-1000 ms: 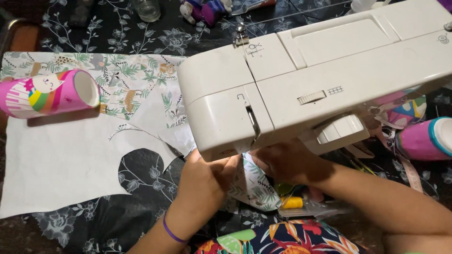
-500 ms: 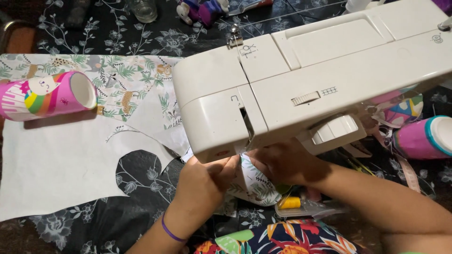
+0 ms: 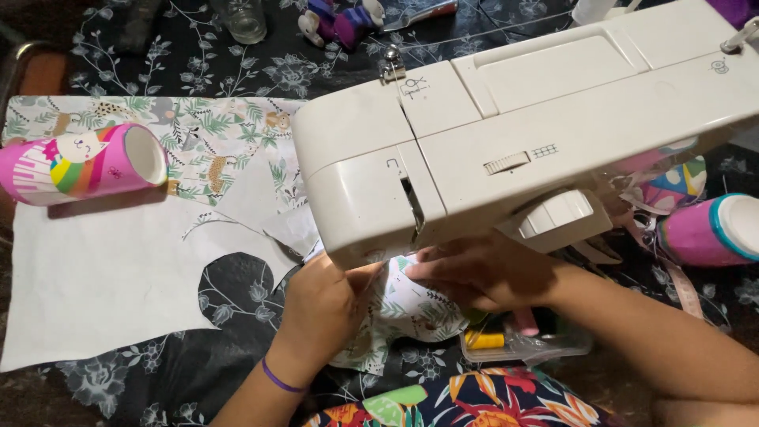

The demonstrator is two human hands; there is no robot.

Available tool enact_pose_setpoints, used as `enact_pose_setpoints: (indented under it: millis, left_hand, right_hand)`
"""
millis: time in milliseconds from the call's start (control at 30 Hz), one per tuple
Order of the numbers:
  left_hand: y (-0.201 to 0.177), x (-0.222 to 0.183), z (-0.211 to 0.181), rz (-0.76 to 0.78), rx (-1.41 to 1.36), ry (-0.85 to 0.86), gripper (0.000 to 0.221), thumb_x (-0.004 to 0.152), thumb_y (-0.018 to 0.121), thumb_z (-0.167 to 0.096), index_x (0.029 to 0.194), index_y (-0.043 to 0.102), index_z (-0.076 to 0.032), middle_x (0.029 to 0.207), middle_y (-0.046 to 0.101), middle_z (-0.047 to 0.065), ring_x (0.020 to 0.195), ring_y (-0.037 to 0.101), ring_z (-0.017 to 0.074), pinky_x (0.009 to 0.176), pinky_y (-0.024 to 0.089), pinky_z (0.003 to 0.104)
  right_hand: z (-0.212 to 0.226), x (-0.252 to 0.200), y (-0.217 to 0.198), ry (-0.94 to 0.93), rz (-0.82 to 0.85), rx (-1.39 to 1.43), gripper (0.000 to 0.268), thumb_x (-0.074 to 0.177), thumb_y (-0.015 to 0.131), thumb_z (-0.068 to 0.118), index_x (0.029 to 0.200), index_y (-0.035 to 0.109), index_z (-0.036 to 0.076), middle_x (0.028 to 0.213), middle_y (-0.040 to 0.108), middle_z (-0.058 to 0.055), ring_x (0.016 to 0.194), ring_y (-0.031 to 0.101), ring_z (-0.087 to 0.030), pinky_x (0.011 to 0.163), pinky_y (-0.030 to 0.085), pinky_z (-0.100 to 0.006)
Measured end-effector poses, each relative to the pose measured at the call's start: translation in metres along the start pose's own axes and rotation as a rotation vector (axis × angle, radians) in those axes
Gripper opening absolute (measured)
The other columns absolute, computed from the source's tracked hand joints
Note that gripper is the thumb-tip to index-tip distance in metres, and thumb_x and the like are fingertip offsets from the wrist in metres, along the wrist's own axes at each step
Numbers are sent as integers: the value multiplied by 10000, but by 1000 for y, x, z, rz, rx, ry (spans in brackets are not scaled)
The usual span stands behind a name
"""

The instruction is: Wrapping a cylindrical container with patterned fabric, sewing components, and trimming the edges with scissors.

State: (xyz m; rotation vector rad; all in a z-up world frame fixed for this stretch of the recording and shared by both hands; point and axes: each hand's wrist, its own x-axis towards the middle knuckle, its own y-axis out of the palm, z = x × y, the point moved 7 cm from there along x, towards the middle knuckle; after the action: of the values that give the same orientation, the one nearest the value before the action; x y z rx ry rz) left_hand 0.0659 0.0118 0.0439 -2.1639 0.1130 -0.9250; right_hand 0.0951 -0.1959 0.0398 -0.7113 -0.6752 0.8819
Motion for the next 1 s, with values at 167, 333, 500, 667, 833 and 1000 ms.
enact_pose_setpoints:
  millis: [167,333,500,667,833,1000]
  left_hand:
    - [6,-4,-1,38,104,0,196,1055,655,-267,966,823,-219,739,630,86,668,592,343,552,444,467]
    - [4,-2,-4,15,101,-69,222,1058,653,-303,927,819,-234,717,613,69,650,581,327,528,422,450]
    - [3,2,-2,87,131,-8,248,1062,597,-291,1060,844,-273,778,669,59,687,608,329,533,454,455]
    - [-3,11,1,172,162,148,243,1082,619,-263,986,842,-272,746,601,61,667,564,326,531,426,470]
    - [-12,14,9,93,144,184,203,996,700,-196,861,849,-164,593,573,98,692,639,359,691,544,439]
    - [-9,14,23,164,57,166,259,1016,703,-221,827,845,-116,572,580,101,689,643,384,758,581,442]
  right_hand:
    - [27,3,-2,-166,-6,-54,477,1043,706,184,1481,518,176,1377,608,-162,1027,724,-366,750,631,-489]
    - [45,8,1,-177,-71,-174,289,1094,610,193,1368,616,100,1330,618,-108,1073,660,-352,898,578,-488]
    - [51,6,11,-253,-113,-336,287,1133,527,125,1369,644,11,1451,634,-121,1225,630,-368,1051,566,-515]
    - [53,7,23,-275,-121,-358,335,1114,468,111,1398,603,-3,1462,605,-150,1223,626,-366,1049,571,-537]
    - [60,11,30,-302,-291,-503,310,1121,465,187,1297,701,89,1259,686,-99,1127,672,-308,1011,566,-443]
    - [54,13,28,-318,-269,-434,293,1128,495,206,1319,698,115,1314,684,-90,1111,660,-298,949,564,-413]
